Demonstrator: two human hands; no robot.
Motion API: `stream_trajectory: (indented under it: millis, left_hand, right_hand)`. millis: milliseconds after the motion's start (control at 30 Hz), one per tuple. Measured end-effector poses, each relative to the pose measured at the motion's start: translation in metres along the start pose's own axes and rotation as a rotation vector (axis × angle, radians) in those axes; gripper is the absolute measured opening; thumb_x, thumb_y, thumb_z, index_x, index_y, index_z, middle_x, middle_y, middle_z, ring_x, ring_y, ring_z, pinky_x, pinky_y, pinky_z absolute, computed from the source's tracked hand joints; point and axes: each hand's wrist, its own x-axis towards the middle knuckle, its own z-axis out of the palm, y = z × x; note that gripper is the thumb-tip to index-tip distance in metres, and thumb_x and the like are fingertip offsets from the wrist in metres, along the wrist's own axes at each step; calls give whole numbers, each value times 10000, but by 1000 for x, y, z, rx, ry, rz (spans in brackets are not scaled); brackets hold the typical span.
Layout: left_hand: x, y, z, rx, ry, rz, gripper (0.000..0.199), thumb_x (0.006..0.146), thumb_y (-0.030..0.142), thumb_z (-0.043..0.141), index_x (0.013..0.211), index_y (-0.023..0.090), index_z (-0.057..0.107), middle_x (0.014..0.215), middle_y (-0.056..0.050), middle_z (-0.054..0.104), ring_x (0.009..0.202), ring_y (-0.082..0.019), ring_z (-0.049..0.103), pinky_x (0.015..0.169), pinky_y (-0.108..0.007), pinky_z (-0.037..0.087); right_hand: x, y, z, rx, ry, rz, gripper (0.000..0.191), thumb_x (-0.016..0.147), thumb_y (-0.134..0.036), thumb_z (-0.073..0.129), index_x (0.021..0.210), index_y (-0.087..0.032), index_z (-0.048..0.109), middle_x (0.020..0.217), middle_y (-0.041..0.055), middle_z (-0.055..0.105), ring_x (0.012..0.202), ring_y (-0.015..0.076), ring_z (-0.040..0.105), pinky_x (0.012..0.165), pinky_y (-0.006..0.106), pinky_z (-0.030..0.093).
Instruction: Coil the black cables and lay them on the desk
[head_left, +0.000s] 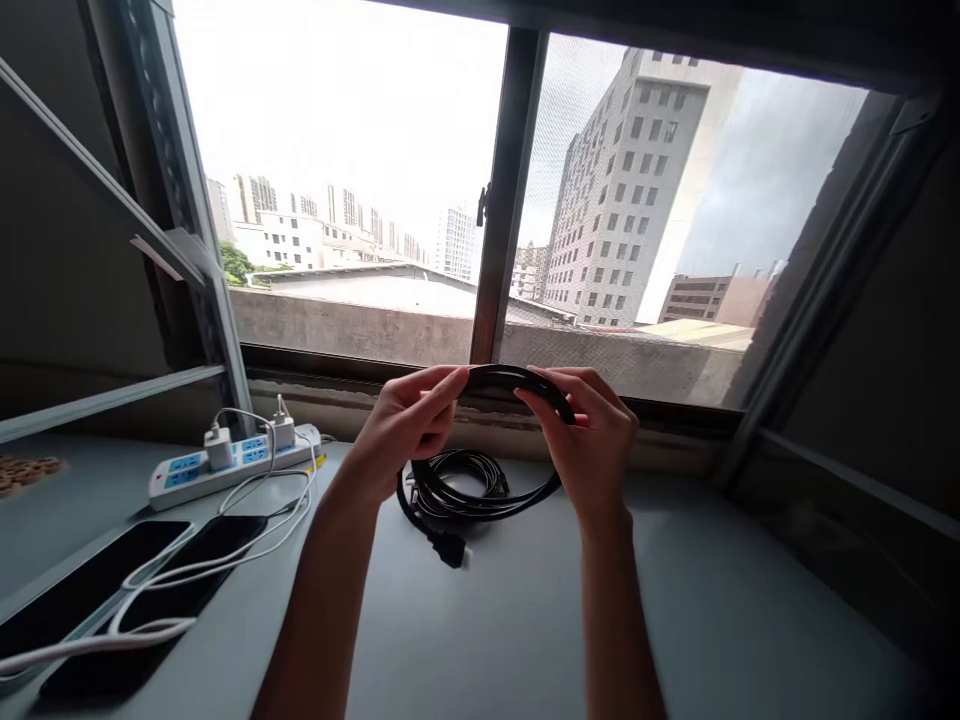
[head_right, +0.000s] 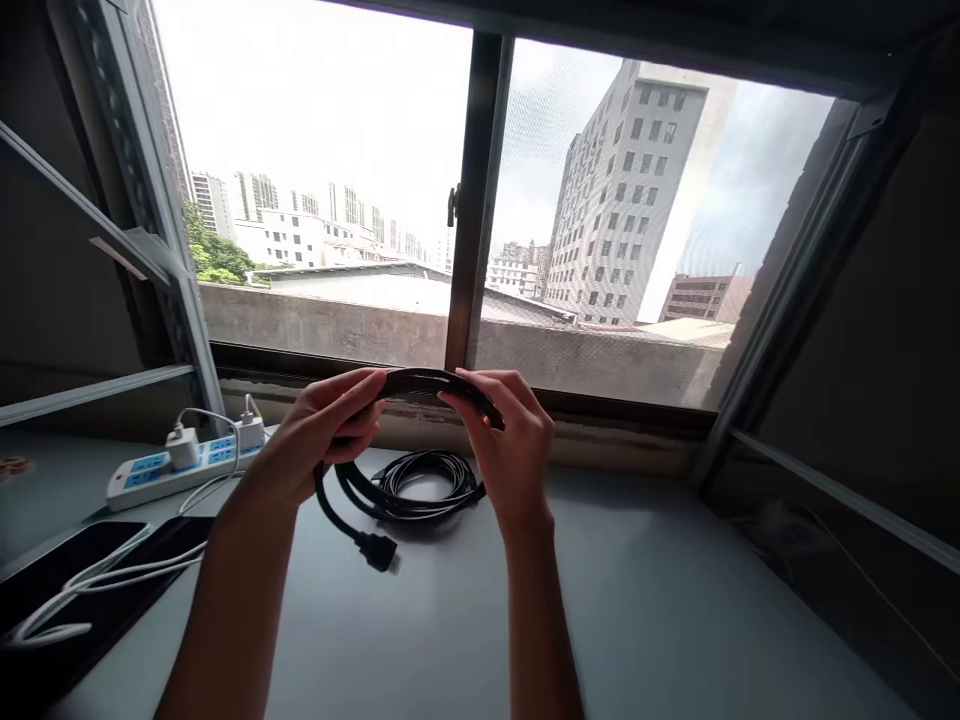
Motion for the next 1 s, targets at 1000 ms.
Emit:
stream_trajectory:
  millis: [1000]
  left_hand:
    - [20, -30, 0, 172, 57, 39, 474, 771, 431, 629, 1119, 193, 413, 503, 80, 510, 465, -92, 523, 473, -180, 431]
  right_hand:
    - [2, 35, 27, 195, 116, 193, 175, 833, -324, 569, 822, -180, 669, 860, 35, 658, 800, 145, 593, 620, 246, 456]
